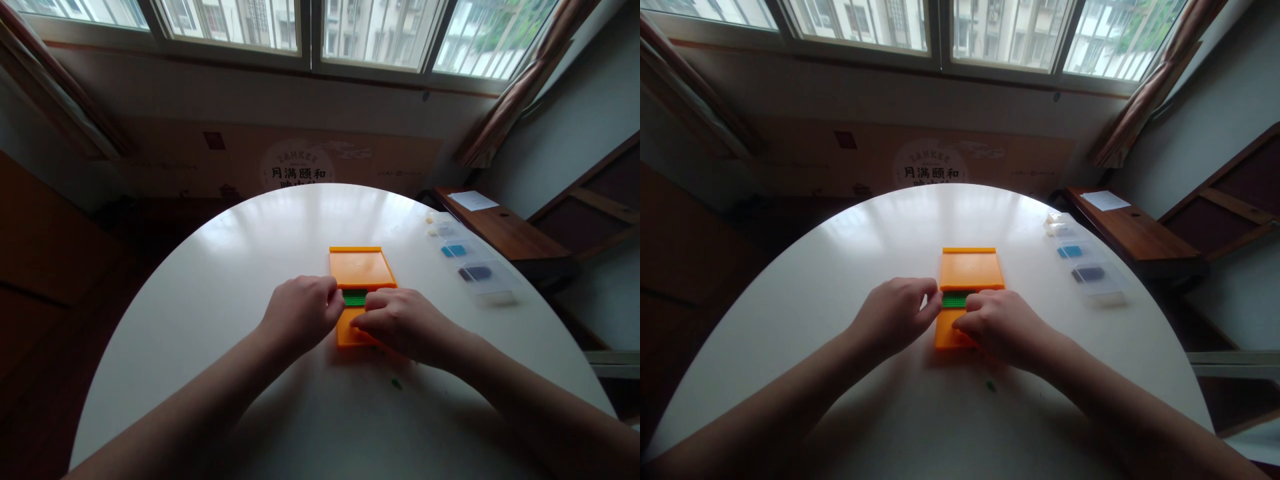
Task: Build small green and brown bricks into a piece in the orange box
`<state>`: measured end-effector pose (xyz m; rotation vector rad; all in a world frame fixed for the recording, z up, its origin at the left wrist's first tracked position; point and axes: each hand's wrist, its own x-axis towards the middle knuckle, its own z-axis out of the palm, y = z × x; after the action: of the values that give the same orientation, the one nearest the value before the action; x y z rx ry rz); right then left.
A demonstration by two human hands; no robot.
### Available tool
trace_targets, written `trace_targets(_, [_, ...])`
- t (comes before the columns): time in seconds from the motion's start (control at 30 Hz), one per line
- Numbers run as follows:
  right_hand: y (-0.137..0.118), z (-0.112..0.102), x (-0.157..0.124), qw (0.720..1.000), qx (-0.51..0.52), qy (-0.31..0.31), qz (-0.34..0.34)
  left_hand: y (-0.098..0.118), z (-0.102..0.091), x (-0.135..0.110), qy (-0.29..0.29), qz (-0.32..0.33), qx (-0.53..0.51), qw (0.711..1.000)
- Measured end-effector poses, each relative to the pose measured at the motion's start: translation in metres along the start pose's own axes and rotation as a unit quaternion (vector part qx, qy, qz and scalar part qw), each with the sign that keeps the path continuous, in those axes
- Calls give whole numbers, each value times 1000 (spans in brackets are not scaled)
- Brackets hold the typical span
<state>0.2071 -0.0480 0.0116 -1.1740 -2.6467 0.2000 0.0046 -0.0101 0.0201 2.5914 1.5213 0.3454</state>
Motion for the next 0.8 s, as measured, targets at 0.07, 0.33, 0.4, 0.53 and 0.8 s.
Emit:
trace_targets(0.07, [1,1,1,1000,-6,1,5,0,0,1,0,-1,3,1000])
trace_targets(0.33, [17,-5,-13,998,-38,-9,46,-1,-3,0,-3,2,-2,1000])
trace_targets(0.4, [21,-5,-16,997,-40,-7,58,-2,-3,-1,-2,2,-1,1000])
trace_targets(0.53, [24,-4,-15,995,-49,4,81,-2,-3,-1,-9,0,1,1000])
trace_targets(0.8, [24,-2,-18,989,-48,11,140,-1,-6,-1,-10,-1,5,1000])
